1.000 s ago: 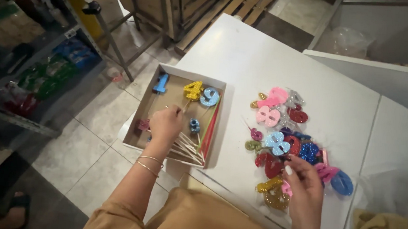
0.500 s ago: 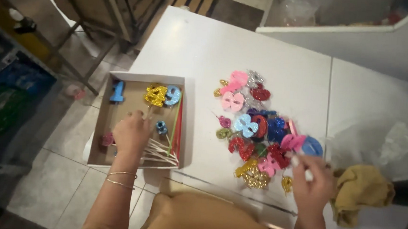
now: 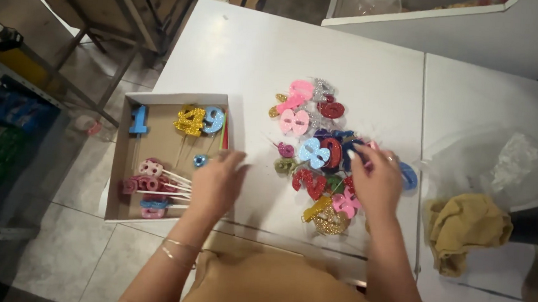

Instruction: Sorting and placing glittery number candles into a cardboard box

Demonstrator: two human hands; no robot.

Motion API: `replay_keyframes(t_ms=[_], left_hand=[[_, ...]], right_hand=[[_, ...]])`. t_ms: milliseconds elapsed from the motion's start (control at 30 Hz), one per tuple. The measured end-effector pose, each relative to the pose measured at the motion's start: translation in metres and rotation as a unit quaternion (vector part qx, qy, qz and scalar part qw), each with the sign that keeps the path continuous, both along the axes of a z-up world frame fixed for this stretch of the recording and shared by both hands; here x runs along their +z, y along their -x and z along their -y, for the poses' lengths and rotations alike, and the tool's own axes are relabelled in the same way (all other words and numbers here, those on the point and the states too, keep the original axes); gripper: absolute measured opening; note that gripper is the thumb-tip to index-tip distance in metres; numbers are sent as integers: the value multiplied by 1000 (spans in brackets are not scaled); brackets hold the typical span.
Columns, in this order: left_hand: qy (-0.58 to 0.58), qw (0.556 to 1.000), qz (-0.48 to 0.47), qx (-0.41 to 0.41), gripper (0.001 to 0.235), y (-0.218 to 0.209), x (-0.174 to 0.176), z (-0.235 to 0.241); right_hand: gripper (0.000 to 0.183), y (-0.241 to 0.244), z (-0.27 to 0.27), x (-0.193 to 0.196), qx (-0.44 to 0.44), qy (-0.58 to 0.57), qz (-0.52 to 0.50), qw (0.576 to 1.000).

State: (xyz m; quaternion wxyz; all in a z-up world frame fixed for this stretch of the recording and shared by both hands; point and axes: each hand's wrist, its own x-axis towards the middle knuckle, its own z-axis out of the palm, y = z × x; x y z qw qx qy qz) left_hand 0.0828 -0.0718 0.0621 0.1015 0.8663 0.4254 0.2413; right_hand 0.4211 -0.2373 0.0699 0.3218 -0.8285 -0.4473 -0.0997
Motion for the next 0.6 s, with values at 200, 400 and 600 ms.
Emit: replay_keyframes(t_ms=[200,400,600], left_hand=[[2,995,-57,-83,25,-23,7,25],[49,992,-55,-99,26,-9,-2,20],[119,990,4,-75,23,-7,11,22]], right_hand=[[52,38,-76,62,95,230,-6,969],[42,22,-97,11,76,316,31,945],[46,19,-78,63,71,345,-96,931]])
